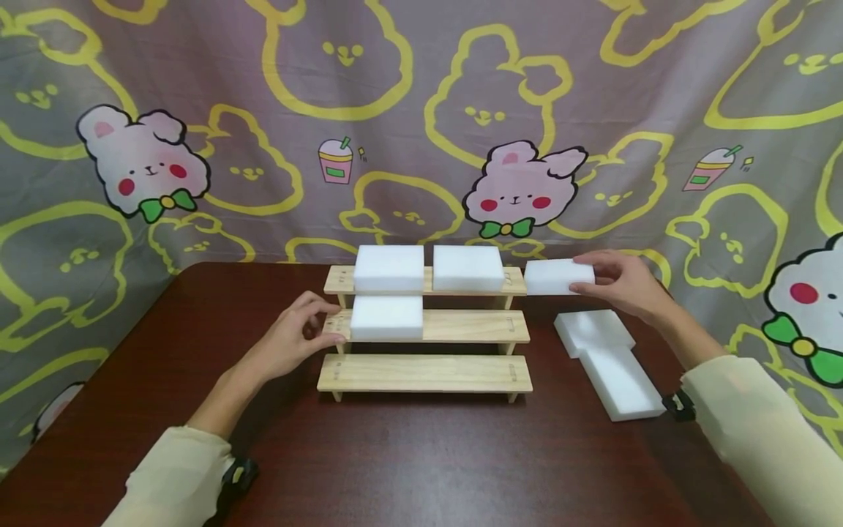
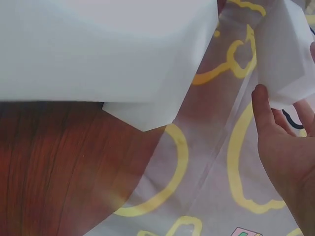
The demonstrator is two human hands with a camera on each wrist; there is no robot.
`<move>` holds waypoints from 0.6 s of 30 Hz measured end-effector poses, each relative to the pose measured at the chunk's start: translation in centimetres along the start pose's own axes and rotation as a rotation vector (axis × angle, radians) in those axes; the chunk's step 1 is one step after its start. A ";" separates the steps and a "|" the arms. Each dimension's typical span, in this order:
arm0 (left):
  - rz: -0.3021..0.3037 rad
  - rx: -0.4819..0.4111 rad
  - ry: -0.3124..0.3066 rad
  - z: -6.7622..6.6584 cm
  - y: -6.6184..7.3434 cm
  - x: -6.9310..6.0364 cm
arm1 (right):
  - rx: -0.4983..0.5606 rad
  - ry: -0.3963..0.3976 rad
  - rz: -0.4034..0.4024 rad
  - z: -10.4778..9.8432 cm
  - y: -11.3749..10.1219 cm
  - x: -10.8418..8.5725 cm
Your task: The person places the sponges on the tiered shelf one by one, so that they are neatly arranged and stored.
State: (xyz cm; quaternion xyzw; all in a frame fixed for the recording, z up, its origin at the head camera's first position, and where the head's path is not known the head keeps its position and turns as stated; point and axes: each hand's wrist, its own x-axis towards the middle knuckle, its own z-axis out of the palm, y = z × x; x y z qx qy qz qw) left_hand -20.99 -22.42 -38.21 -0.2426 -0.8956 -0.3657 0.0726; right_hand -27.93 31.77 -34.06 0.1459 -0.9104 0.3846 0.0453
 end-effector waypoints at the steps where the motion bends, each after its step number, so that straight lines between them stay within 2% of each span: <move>1: 0.000 -0.001 0.000 0.0 0.0 0.0 | 0.018 -0.001 -0.001 -0.1 0.1 -0.1; 15: 0.001 -0.004 0.003 0.0 0.0 0.0 | 0.059 0.059 -0.047 -1.4 0.2 -1.7; 18: 0.005 -0.004 0.005 0.0 0.1 0.0 | 0.030 0.086 -0.068 -1.8 0.1 -1.9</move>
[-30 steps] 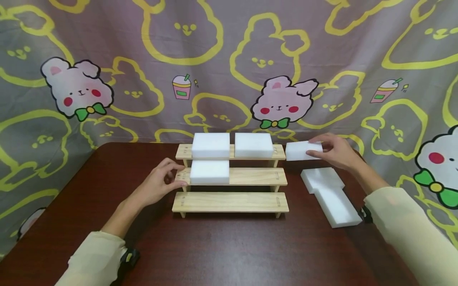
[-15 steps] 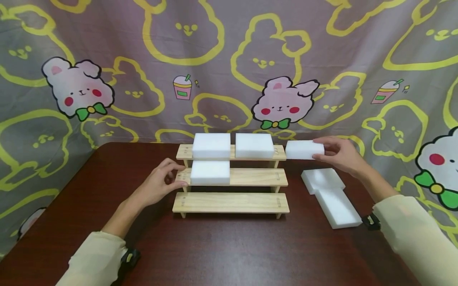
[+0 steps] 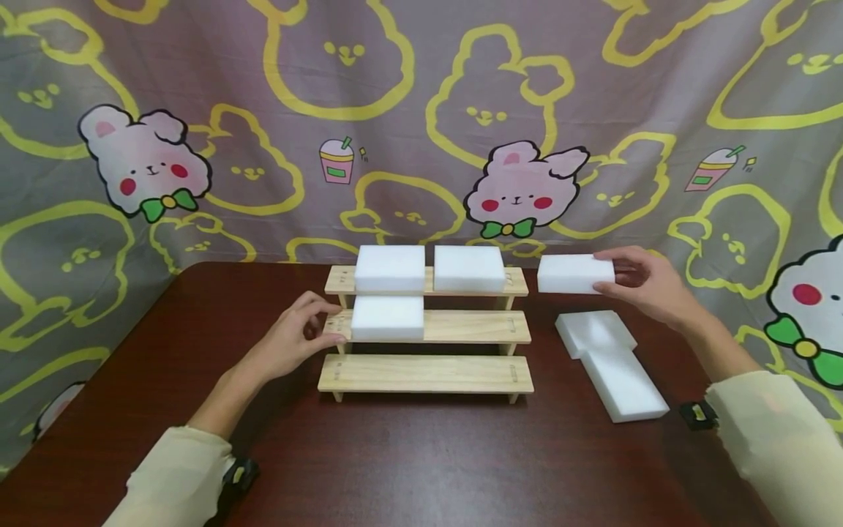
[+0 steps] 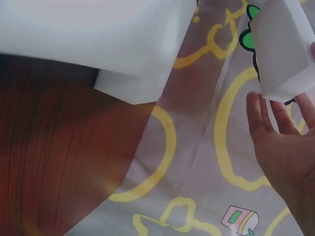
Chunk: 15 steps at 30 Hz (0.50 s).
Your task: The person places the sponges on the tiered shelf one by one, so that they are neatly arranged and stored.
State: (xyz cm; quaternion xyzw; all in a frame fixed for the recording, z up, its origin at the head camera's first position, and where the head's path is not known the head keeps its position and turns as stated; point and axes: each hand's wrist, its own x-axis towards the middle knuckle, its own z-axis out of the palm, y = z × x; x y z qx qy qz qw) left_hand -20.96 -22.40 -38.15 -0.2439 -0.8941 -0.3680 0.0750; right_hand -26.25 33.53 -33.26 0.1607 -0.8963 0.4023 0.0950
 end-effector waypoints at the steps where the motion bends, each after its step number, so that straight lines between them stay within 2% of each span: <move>1: 0.002 0.000 0.001 0.0 0.0 0.0 | -0.019 0.009 -0.005 -0.1 0.0 -0.1; 4: 0.006 -0.001 0.004 0.0 0.0 0.0 | -0.051 0.032 0.009 -0.4 -0.1 -0.3; 8: 0.009 -0.005 0.005 0.1 0.0 0.0 | -0.041 0.041 0.021 -0.6 -0.2 -0.7; 15: 0.011 0.000 0.010 0.1 -0.1 0.0 | -0.036 0.018 -0.054 -0.9 -0.4 -1.6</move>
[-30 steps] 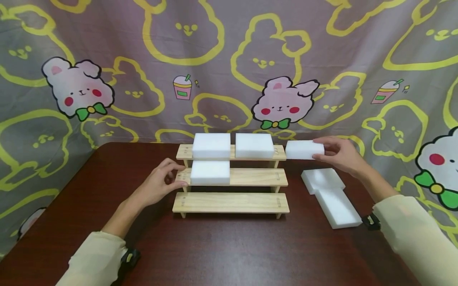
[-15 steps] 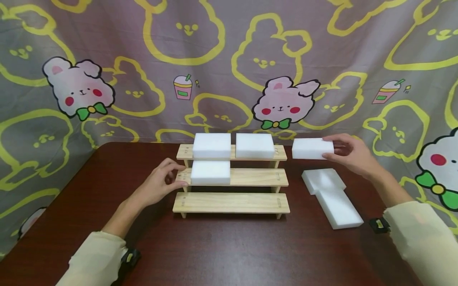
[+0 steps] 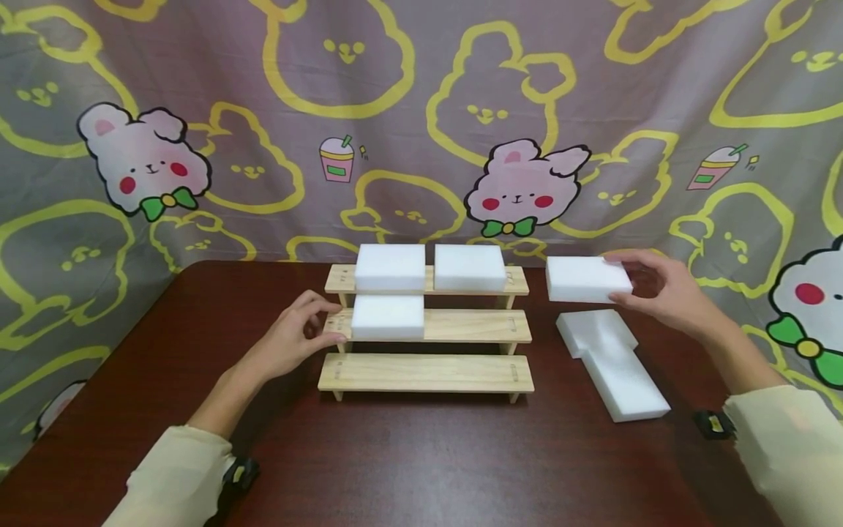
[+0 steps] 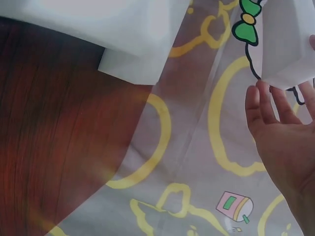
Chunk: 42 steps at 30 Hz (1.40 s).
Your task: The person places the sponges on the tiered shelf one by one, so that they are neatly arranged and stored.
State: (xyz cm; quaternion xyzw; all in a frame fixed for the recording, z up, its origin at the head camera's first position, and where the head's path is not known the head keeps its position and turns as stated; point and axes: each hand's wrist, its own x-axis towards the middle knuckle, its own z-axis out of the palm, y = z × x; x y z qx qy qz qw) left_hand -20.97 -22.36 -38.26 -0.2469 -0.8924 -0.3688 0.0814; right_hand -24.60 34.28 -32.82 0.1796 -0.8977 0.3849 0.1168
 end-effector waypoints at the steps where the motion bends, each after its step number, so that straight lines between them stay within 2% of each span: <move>1: -0.001 0.001 0.000 0.0 0.0 0.0 | -0.001 -0.005 -0.011 -0.1 -0.1 -0.1; 10: -0.004 0.000 0.000 0.0 0.0 -0.1 | 0.077 -0.111 -0.141 -0.4 -0.7 -1.1; 17: -0.008 0.005 -0.002 -0.1 0.1 -0.1 | 0.127 -0.157 -0.211 -0.2 -1.8 -1.4; 25: -0.021 0.010 -0.005 0.0 0.2 -0.1 | 0.126 -0.221 -0.243 0.4 -3.3 -1.4; 42: -0.018 0.006 -0.006 0.0 0.2 -0.1 | 0.100 -0.254 -0.338 4.0 -5.3 -1.4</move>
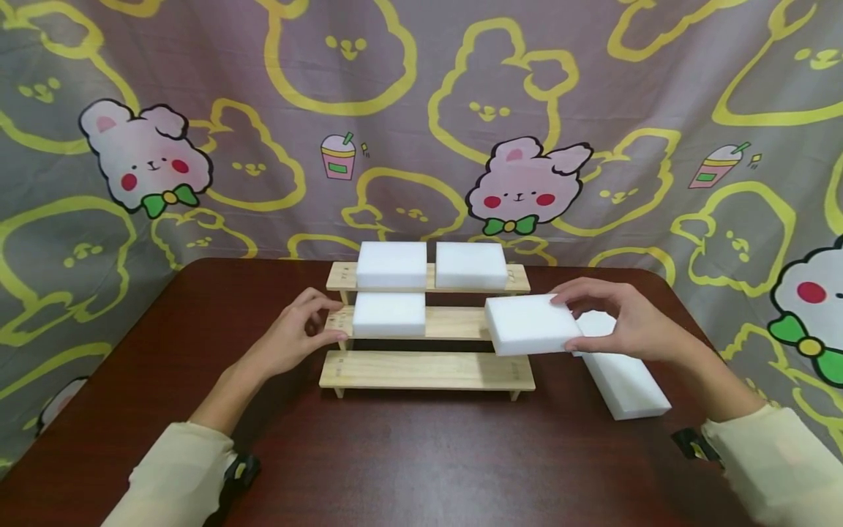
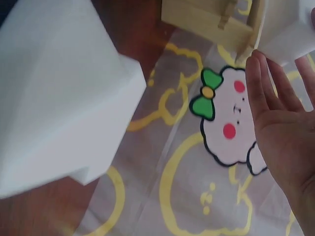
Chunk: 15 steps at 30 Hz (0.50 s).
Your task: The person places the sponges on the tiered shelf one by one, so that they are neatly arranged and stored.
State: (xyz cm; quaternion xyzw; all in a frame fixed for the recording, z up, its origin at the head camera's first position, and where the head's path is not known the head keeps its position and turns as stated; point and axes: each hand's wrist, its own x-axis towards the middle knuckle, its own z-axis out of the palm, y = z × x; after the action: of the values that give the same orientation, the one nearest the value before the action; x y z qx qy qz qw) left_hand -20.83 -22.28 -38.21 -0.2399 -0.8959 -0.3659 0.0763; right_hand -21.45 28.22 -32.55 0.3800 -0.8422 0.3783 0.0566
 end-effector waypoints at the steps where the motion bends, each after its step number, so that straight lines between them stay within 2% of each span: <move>1: 0.000 0.000 0.000 0.0 0.0 0.0 | 0.002 -0.001 -0.002 0.3 0.0 0.1; 6: 0.001 -0.001 0.002 0.0 -0.1 0.0 | 0.006 0.009 0.004 1.8 -0.1 0.5; 15: -0.006 -0.007 0.001 0.0 -0.1 0.0 | 0.010 0.046 -0.042 3.8 -0.3 1.2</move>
State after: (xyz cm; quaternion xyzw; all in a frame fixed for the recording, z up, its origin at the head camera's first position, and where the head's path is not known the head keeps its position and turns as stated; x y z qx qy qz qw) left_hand -20.89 -22.35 -38.32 -0.2373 -0.8954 -0.3693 0.0747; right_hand -21.38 24.82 -34.59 0.3889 -0.8307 0.3898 0.0817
